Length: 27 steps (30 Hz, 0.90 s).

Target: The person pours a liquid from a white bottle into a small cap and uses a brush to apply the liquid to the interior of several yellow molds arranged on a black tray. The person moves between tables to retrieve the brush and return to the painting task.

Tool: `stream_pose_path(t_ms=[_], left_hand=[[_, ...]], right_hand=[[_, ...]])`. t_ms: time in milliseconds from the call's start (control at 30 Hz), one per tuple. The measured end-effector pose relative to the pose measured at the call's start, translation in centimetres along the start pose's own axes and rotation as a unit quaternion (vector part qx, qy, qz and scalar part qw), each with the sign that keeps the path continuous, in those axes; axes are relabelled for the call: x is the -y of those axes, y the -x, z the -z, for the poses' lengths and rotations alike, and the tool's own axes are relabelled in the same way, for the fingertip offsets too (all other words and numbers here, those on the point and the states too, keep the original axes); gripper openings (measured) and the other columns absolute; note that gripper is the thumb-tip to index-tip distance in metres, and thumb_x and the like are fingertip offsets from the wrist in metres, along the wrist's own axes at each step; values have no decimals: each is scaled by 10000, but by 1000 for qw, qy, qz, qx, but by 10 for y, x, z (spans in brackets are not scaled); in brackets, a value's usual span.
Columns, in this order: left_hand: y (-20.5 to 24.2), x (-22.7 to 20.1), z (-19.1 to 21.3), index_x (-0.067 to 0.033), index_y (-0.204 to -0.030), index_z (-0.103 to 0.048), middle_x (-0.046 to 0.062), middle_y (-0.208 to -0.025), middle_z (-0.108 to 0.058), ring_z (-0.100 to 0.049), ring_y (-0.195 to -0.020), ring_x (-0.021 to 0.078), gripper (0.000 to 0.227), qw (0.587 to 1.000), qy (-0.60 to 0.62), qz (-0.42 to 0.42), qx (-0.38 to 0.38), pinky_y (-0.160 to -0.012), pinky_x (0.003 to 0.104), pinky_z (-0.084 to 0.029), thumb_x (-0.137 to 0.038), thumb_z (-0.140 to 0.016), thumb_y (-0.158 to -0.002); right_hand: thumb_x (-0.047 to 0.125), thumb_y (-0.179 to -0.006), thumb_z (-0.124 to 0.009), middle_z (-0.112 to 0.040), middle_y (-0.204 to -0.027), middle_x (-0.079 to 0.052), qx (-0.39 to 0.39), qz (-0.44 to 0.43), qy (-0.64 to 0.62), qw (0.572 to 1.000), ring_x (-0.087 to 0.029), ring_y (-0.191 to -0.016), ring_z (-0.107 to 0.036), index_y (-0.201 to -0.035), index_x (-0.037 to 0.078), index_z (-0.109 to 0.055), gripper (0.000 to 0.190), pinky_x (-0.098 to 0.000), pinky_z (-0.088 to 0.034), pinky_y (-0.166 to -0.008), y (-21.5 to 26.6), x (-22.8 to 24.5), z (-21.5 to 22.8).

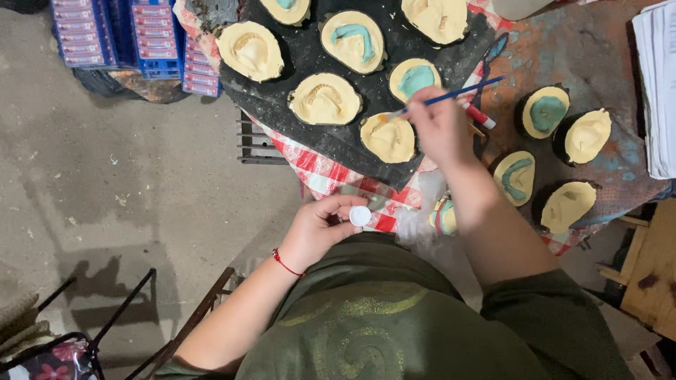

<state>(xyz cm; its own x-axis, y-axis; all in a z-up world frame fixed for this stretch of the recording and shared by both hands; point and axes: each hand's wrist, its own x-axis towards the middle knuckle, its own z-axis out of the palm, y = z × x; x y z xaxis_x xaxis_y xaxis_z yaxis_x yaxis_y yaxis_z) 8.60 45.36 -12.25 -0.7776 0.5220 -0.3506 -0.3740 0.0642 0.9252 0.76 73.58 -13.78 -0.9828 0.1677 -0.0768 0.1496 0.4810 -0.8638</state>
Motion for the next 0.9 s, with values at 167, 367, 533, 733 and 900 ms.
stream_pose_path(t_ms=[167,367,533,733,900], left_hand=[[1,-10,0,-82,-1190,-745,39,-893,-789,-605,-811,65,470,1000,-11,-3,7,-847,260,-517,-7,-856,-740],[-1,-6,-3,-79,-1187,-743,28,-879,-781,-587,-811,66,467,1000,-15,-4,13,-850,263,-514,-17,-858,-738],[-1,-5,-3,-93,-1176,-750,21,-869,-779,-597,-812,66,464,1000,-25,-8,13,-843,261,-519,-38,-867,-731],[0,-2,-5,-98,-1173,-755,20,-868,-784,-595,-808,59,465,999,-24,-18,17,-852,264,-518,-28,-870,-727],[1,1,-7,-90,-1183,-748,20,-863,-777,-584,-807,59,475,999,-23,-18,19,-843,257,-515,-31,-868,-727]], right_hand=[[155,-1045,-628,-765,-823,-42,-32,1,39,999,-169,-749,-708,-1057,133,-689,66,-284,-520,-691,-2,-26,4],[79,-1073,-570,-752,-834,-125,-36,5,27,999,-262,-762,-717,-1048,39,-661,103,-312,-523,-708,4,-30,14],[129,-1080,-552,-752,-845,-126,-46,-18,1,999,-256,-811,-729,-1040,47,-656,138,-305,-521,-751,13,-15,20],[198,-1073,-556,-767,-833,-91,-76,-58,25,995,-189,-804,-746,-1017,63,-659,180,-273,-534,-721,18,-28,23],[196,-1056,-586,-767,-855,-87,-112,-7,38,993,-194,-741,-684,-1048,96,-680,138,-284,-481,-675,24,-36,28]])
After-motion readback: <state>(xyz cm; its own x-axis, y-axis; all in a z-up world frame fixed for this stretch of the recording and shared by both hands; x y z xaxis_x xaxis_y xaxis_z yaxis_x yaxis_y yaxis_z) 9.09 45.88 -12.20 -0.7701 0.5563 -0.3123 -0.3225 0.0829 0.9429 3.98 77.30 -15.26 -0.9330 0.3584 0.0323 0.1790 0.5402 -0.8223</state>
